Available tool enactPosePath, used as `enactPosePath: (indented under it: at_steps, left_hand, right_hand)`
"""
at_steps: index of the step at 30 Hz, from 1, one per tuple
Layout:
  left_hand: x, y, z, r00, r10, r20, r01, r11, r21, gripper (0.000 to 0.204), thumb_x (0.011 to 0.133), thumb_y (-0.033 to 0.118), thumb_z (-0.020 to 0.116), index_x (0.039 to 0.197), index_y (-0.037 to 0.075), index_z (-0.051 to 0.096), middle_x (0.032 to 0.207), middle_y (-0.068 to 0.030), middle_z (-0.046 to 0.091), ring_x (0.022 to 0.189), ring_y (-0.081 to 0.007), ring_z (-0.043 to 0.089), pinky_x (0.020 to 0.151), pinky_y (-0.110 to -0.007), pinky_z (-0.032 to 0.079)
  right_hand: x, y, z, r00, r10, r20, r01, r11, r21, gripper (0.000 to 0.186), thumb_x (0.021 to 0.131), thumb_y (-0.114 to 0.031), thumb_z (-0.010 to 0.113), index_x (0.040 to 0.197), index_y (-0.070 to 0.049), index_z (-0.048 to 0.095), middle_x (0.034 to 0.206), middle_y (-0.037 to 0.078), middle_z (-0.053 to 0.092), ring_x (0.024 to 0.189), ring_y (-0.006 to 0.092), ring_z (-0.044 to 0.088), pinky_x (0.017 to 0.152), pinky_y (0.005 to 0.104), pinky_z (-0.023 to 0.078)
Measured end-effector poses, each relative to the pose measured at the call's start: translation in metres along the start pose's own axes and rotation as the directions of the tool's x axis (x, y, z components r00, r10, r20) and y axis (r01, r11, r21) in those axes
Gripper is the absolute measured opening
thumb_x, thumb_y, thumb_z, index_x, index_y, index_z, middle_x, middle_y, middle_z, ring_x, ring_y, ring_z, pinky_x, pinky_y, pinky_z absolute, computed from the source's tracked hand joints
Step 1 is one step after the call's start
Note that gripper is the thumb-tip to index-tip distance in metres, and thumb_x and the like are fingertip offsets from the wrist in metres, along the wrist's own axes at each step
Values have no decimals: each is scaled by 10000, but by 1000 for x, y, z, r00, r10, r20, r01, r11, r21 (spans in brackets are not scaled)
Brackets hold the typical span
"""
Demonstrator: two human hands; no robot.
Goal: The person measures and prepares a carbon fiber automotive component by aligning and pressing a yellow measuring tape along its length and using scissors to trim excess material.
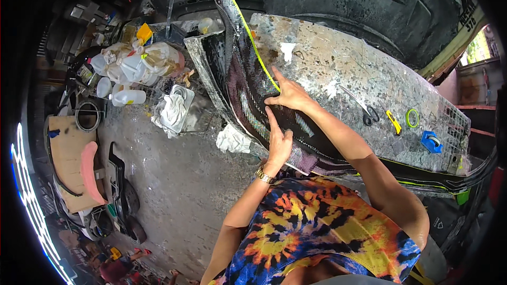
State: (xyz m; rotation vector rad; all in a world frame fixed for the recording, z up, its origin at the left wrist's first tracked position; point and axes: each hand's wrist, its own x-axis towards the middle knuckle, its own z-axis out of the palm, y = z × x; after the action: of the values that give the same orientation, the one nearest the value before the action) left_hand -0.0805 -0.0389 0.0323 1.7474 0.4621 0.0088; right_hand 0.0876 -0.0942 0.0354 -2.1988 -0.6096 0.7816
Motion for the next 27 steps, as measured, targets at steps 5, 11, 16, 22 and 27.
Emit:
enactPosePath:
  at_steps: [5, 11, 16, 22, 27]
  left_hand:
    - [3, -3, 1, 998, 62, -6, -61, 996, 57, 983, 824, 1, 530, 1578, 22, -100, 1597, -359, 130, 1477, -439, 248, 1192, -374, 254]
    - [4, -10, 3, 994, 110, 0, -110, 990, 88, 955, 828, -9, 531, 1565, -32, -77, 1628, -314, -35, 1530, -400, 14, 1241, -393, 96]
    - [13, -16, 3, 988, 149, -36, -142, 978, 153, 967, 834, 7, 579, 1568, -33, -49, 1645, -265, -91, 1540, -360, -40, 1248, -380, 38]
    - [17, -13, 7, 987, 159, -21, -153, 975, 158, 953, 832, 5, 575, 1567, -44, -29, 1646, -266, -74, 1542, -347, -48, 1246, -362, 39]
    - [-8, 11, -33, 975, 210, -67, -209, 978, 12, 727, 885, -107, 467, 1566, 33, 253, 1679, -115, 113, 1531, -275, 168, 1220, -396, 225]
  right_hand:
    - [27, 7, 2, 993, -59, -98, 64, 997, 49, 1229, 655, -440, 856, 1567, 11, 165, 1311, 338, 571, 1245, 425, 565, 1068, 440, 432]
    - [34, -12, -18, 992, -55, -118, 79, 976, 205, 1240, 670, -512, 833, 1565, 27, 166, 1399, 356, 495, 1289, 418, 537, 1083, 443, 419]
    - [21, 8, -1, 993, -87, 84, 80, 993, 82, 1232, 697, -427, 857, 1549, 85, 128, 1559, 328, 296, 1452, 360, 348, 1200, 346, 263]
    - [65, 11, 0, 953, -163, -255, 206, 966, 156, 1240, 659, -489, 856, 1549, 46, 179, 1377, 345, 521, 1290, 442, 528, 1099, 446, 406]
    - [30, -17, -50, 911, -278, -306, 347, 916, 202, 609, 873, -327, 764, 1353, -11, 559, 1239, 176, 648, 1012, 202, 639, 886, 330, 517]
